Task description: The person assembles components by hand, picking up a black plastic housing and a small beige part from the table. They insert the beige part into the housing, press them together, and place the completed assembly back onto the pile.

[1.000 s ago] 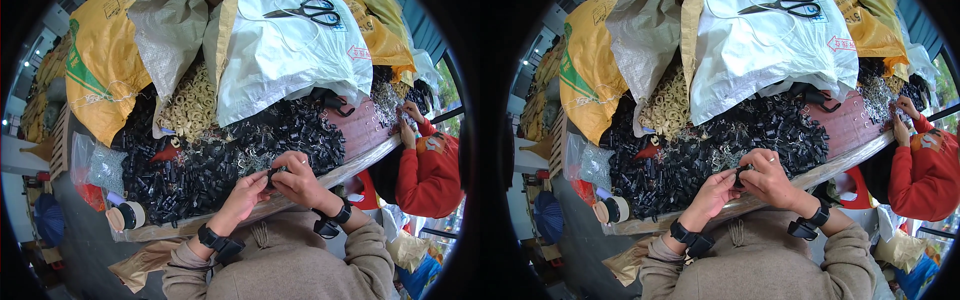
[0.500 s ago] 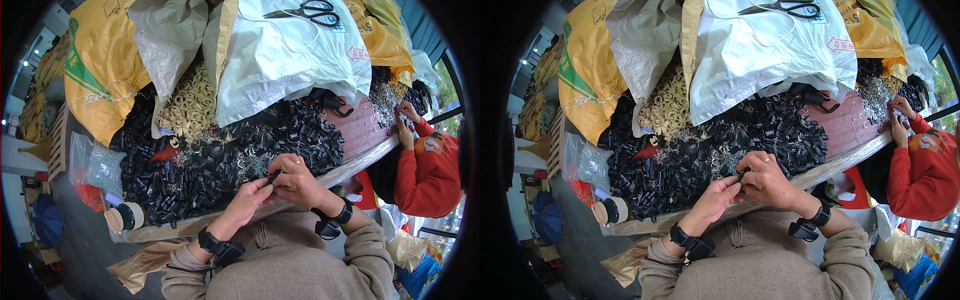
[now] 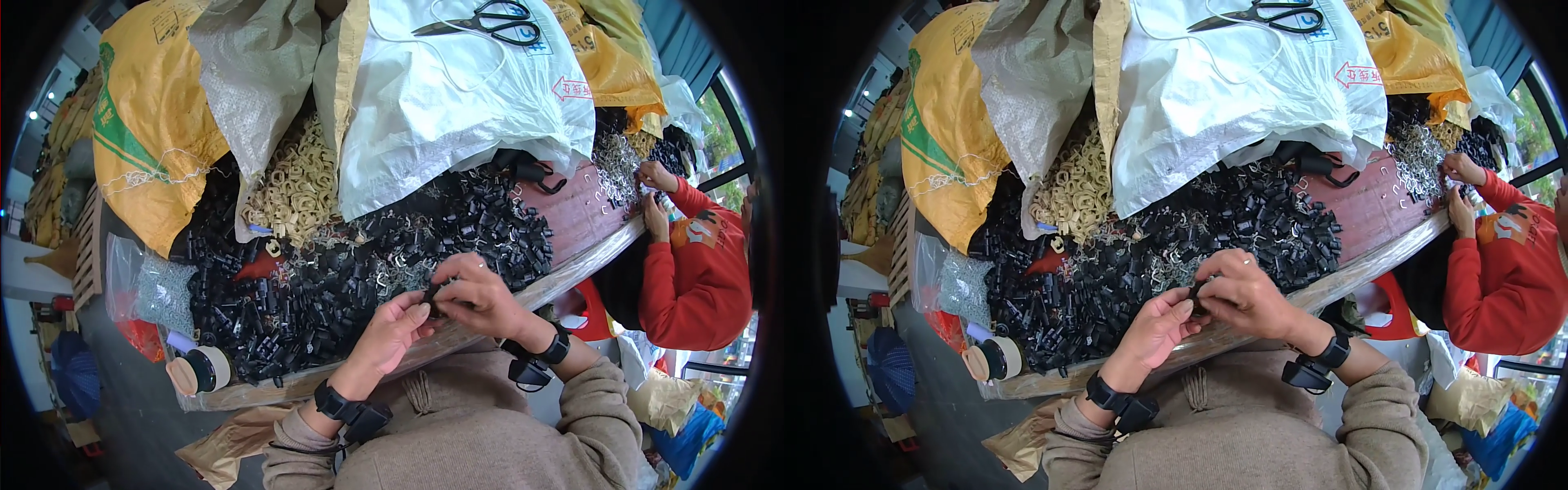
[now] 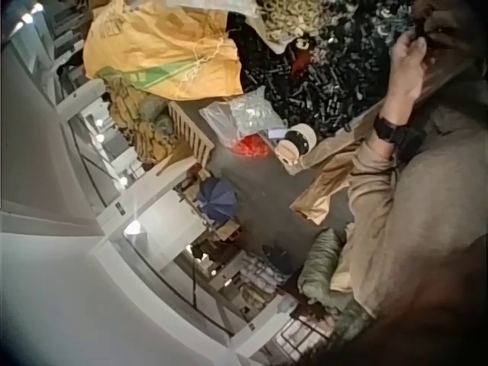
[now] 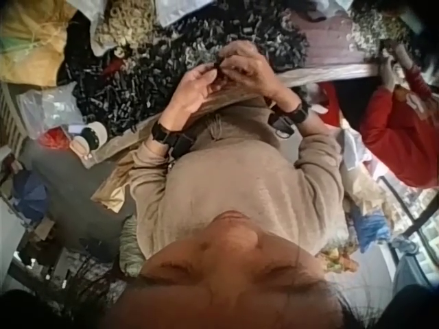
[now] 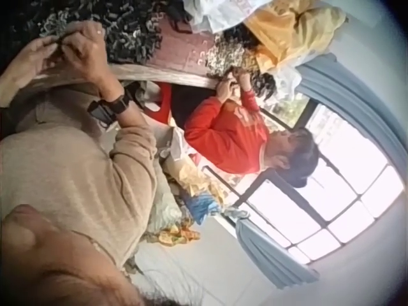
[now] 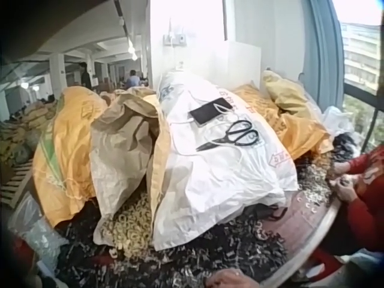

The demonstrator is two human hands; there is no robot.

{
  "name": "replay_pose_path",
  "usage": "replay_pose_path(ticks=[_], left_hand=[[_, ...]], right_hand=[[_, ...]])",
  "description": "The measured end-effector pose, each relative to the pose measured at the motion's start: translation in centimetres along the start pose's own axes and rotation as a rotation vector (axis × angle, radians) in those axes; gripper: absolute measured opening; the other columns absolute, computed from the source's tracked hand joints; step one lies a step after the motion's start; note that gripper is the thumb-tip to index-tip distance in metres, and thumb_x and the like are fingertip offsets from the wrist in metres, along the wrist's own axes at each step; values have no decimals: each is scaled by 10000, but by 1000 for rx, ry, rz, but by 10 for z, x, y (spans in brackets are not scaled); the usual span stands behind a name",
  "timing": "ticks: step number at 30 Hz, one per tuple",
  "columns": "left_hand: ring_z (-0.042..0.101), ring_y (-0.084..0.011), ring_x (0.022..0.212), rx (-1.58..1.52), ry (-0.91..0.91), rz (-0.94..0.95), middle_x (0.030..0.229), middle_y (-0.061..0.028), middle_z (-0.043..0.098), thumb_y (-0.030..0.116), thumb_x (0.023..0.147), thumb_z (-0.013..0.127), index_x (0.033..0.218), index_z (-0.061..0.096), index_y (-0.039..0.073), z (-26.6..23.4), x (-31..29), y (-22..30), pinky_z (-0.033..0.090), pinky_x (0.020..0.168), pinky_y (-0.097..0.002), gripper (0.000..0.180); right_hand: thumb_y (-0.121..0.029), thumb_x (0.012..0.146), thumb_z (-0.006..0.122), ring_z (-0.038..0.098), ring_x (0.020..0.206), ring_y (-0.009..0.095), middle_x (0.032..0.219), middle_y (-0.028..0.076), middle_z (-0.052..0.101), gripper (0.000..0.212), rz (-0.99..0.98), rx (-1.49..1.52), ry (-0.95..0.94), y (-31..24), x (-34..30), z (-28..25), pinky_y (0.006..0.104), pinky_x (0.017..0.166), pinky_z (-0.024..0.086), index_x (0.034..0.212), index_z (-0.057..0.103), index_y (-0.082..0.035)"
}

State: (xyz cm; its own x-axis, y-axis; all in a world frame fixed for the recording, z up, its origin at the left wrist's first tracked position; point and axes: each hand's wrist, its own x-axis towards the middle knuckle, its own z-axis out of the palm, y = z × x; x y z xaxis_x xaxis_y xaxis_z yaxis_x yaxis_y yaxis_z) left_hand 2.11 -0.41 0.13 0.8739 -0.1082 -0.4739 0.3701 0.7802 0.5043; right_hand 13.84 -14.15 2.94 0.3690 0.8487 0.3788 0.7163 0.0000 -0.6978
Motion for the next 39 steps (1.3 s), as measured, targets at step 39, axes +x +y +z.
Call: replay_pose_path(ticks=[39], left_hand=[[552, -135, 865, -81, -15, 119, 981, -100, 574, 125, 821, 518, 1002, 510, 22, 3, 1, 3, 443, 730, -233, 208]], right_hand=[[-160, 836, 503, 395, 506, 13, 594, -54, 424, 142, 696, 645, 37, 33, -9, -6, 159, 445, 324, 753, 484, -47]])
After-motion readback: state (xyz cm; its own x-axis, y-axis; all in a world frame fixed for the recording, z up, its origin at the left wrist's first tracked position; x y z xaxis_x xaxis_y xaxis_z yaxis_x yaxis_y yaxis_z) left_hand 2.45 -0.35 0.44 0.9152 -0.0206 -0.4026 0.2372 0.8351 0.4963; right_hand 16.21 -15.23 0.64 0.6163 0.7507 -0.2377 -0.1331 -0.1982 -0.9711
